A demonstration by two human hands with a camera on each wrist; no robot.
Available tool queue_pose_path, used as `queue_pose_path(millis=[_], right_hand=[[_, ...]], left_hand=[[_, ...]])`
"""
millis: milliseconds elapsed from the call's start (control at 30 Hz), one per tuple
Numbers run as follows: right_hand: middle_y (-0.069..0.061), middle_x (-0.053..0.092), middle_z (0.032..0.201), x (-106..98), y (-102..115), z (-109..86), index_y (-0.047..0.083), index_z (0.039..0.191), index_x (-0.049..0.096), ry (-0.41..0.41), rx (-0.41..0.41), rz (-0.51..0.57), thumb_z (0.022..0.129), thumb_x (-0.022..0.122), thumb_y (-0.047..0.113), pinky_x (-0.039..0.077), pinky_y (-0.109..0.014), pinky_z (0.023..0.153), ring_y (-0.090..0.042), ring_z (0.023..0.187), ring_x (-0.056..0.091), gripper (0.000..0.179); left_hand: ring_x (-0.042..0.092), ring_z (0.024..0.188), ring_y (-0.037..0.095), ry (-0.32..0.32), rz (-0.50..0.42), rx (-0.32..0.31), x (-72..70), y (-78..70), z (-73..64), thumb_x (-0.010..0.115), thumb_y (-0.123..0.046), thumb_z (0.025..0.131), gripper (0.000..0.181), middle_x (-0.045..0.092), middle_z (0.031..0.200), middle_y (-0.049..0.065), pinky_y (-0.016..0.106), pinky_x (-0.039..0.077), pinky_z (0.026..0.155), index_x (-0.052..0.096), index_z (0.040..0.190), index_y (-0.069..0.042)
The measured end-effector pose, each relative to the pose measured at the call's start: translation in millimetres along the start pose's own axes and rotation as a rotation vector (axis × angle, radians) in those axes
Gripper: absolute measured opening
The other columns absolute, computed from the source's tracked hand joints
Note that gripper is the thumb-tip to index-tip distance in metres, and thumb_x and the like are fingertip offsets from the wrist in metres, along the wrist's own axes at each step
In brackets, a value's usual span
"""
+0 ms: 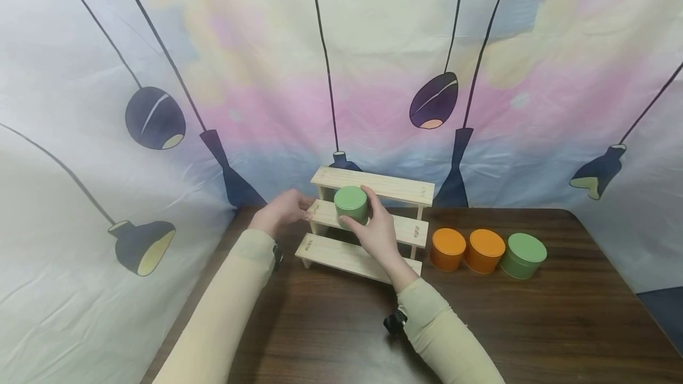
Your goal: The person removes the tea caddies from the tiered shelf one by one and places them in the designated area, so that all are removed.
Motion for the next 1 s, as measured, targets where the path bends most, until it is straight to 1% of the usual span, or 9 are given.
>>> queue_pose_path(millis=[67,167,267,400,500,667,833,1000], right_hand=[[-0.02,0.059,0.148,-0.3,-0.5,-0.3,0.016,0.165,0.04,-0.001,0.0,0.003,0.091,0.089,0.026,0.046,-0.044,0.117,-0.034,0.14,0.058,0.09],[-0.02,0.059,0.148,-0.8,-0.4,-1.1,0.016,0.165,0.04,-0.002,-0.002,0.014,0.091,0.09,0.025,0.046,-0.042,0.117,-0.034,0.14,0.058,0.09],[-0.02,0.059,0.149,-1.4,-0.3,-2.3,0.016,0.165,0.04,0.0,-0.004,0.018,0.091,0.09,0.024,0.047,-0.042,0.117,-0.034,0.14,0.058,0.09],[-0.019,0.058,0.151,-2.0,-0.6,-4.6,0.017,0.165,0.041,0.01,-0.006,0.025,0.091,0.09,0.024,0.047,-0.041,0.117,-0.032,0.142,0.056,0.09],[-0.018,0.058,0.152,-3.2,-0.2,-7.0,0.018,0.164,0.042,0.018,-0.008,0.042,0.09,0.091,0.023,0.047,-0.042,0.116,-0.032,0.143,0.055,0.089],[-0.016,0.057,0.153,-6.2,-2.4,-11.6,0.02,0.164,0.043,0.03,0.0,0.065,0.09,0.091,0.025,0.046,-0.042,0.117,-0.032,0.144,0.054,0.089],[-0.014,0.057,0.154,-11.2,-4.2,-16.1,0.024,0.164,0.042,0.038,0.029,0.082,0.09,0.091,0.027,0.046,-0.04,0.117,-0.031,0.145,0.054,0.089],[-0.014,0.056,0.155,-21.1,-4.2,-21.1,0.024,0.164,0.043,0.034,0.045,0.09,0.09,0.091,0.027,0.045,-0.039,0.117,-0.031,0.146,0.053,0.089]], left_hand=[[0.06,0.134,0.037,0.002,-0.002,-0.001,-0.3,0.3,-0.3,0.077,-0.018,0.101,0.056,0.068,0.142,0.016,0.047,0.053,0.108,0.06,0.154,-0.011],[0.06,0.135,0.037,0.004,-0.014,-0.001,-0.5,0.7,-0.5,0.077,-0.017,0.101,0.056,0.068,0.142,0.016,0.049,0.052,0.11,0.06,0.154,-0.01],[0.06,0.135,0.037,0.001,-0.016,0.002,-0.4,1.0,0.0,0.077,-0.017,0.101,0.056,0.068,0.142,0.016,0.048,0.052,0.109,0.06,0.153,-0.01],[0.06,0.134,0.037,0.003,-0.013,0.0,0.1,1.5,0.3,0.077,-0.017,0.101,0.055,0.066,0.144,0.016,0.044,0.054,0.104,0.061,0.153,-0.011],[0.06,0.134,0.036,0.007,-0.021,-0.003,0.4,1.5,0.1,0.077,-0.017,0.101,0.054,0.066,0.145,0.015,0.044,0.054,0.102,0.061,0.153,-0.011],[0.06,0.134,0.036,0.015,-0.041,-0.006,1.7,1.5,0.5,0.076,-0.016,0.101,0.056,0.068,0.142,0.016,0.048,0.053,0.107,0.059,0.154,-0.01],[0.059,0.136,0.037,0.009,-0.046,-0.011,1.9,2.5,0.9,0.076,-0.017,0.101,0.058,0.066,0.144,0.017,0.048,0.052,0.109,0.057,0.156,-0.011],[0.058,0.137,0.036,0.002,-0.037,-0.005,1.6,2.8,0.8,0.076,-0.016,0.101,0.057,0.066,0.145,0.016,0.048,0.051,0.111,0.058,0.155,-0.012]])
Point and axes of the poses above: each hand's wrist, its own z-axis towards the middle knuckle, its own x-axis out of the palm, y = z × x, the point moved 6 cm from there along z, towards the middle knuckle
